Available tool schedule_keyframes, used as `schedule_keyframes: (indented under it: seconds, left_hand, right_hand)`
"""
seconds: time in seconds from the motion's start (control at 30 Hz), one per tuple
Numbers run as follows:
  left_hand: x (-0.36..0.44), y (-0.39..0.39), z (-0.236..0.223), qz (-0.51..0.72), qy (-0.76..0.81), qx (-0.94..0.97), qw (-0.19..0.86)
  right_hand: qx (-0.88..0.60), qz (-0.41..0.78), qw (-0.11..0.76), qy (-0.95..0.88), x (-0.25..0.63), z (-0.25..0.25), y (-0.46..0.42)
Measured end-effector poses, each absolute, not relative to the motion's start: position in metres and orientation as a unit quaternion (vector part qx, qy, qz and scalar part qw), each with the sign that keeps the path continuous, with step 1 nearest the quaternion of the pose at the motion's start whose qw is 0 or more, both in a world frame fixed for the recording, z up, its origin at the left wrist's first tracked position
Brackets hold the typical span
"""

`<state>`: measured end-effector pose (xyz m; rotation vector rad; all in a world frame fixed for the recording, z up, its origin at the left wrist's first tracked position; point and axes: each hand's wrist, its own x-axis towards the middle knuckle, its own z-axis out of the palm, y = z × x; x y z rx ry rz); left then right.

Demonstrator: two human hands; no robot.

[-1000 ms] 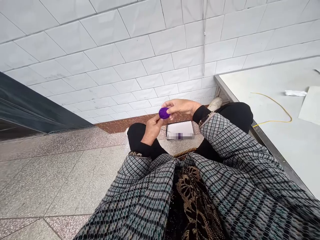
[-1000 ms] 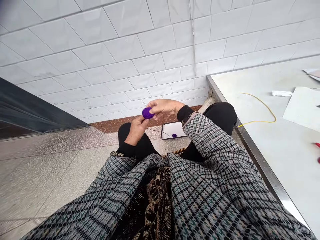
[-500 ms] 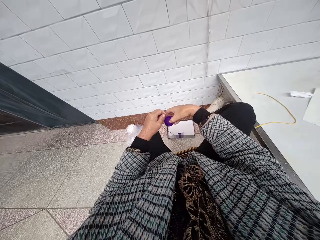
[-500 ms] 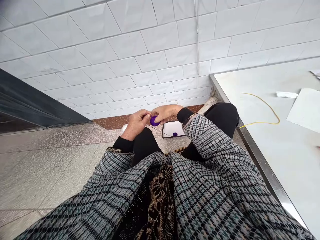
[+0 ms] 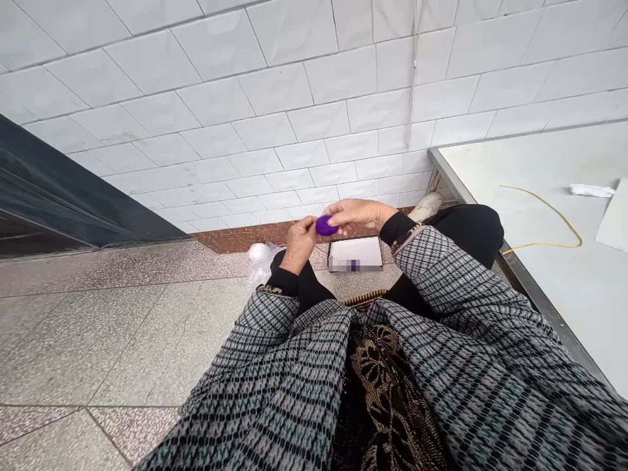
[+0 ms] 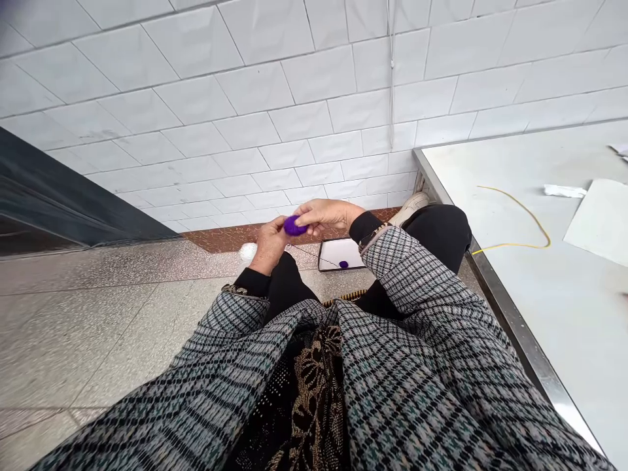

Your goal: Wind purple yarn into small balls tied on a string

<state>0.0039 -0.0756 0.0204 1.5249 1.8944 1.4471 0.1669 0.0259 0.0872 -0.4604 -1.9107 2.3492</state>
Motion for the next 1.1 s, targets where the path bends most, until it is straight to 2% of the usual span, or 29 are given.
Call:
schedule_keyframes:
  seconds: [0.1, 0.17, 0.27, 0.3, 0.33, 0.4, 0.43, 0.53, 0.6, 0.67, 0.73, 0.8, 0.83, 0.9, 0.97, 1.1]
  left_hand:
    - [0.015, -0.079, 0.016, 0.426, 0.642, 0.602, 0.209]
    - [0.022, -0.083, 0.021, 0.355, 0.604, 0.677, 0.226]
    - [0.021, -0.087, 0.037, 0.332, 0.587, 0.718, 0.173]
    - [0.016, -0.087, 0.042, 0.349, 0.599, 0.706, 0.146]
    - [0.011, -0.086, 0.046, 0.369, 0.613, 0.687, 0.125]
    - [-0.001, -0.082, 0.047, 0.412, 0.640, 0.639, 0.111]
    - [-0.005, -0.080, 0.045, 0.433, 0.650, 0.612, 0.120]
    - [-0.003, -0.077, 0.032, 0.461, 0.656, 0.569, 0.182]
    - [0.009, -0.079, 0.026, 0.419, 0.624, 0.620, 0.224]
    - [0.021, -0.083, 0.028, 0.362, 0.586, 0.688, 0.228]
    - [0.027, -0.087, 0.037, 0.330, 0.572, 0.726, 0.190]
    - [0.023, -0.088, 0.047, 0.341, 0.590, 0.720, 0.134]
    - [0.018, -0.087, 0.051, 0.358, 0.606, 0.702, 0.109]
    - [0.006, -0.084, 0.053, 0.399, 0.638, 0.654, 0.084]
    - [-0.003, -0.081, 0.047, 0.430, 0.662, 0.604, 0.110]
    - [0.006, -0.078, 0.026, 0.421, 0.662, 0.589, 0.193]
  right_hand:
    - [-0.193, 0.745, 0.151, -0.621, 0.164, 0.091, 0.030]
    - [-0.272, 0.666, 0.177, -0.672, 0.161, 0.088, 0.033]
    - [-0.332, 0.482, 0.126, -0.801, 0.161, 0.079, 0.036]
    - [-0.302, 0.469, 0.063, -0.828, 0.162, 0.077, 0.035]
    - [-0.257, 0.484, 0.003, -0.836, 0.164, 0.076, 0.034]
    - [-0.159, 0.572, -0.055, -0.803, 0.167, 0.078, 0.030]
    - [-0.132, 0.620, -0.034, -0.773, 0.169, 0.080, 0.028]
    - [-0.135, 0.714, 0.127, -0.675, 0.169, 0.089, 0.027]
    - [-0.179, 0.721, 0.215, -0.634, 0.165, 0.089, 0.031]
    - [-0.233, 0.675, 0.251, -0.653, 0.162, 0.085, 0.036]
    - [-0.275, 0.567, 0.226, -0.743, 0.159, 0.077, 0.040]
    - [-0.269, 0.480, 0.132, -0.824, 0.159, 0.071, 0.040]
    - [-0.245, 0.476, 0.071, -0.842, 0.161, 0.070, 0.038]
    - [-0.177, 0.546, -0.016, -0.819, 0.165, 0.072, 0.033]
    - [-0.132, 0.649, -0.012, -0.749, 0.169, 0.079, 0.028]
    - [-0.156, 0.750, 0.119, -0.631, 0.171, 0.093, 0.026]
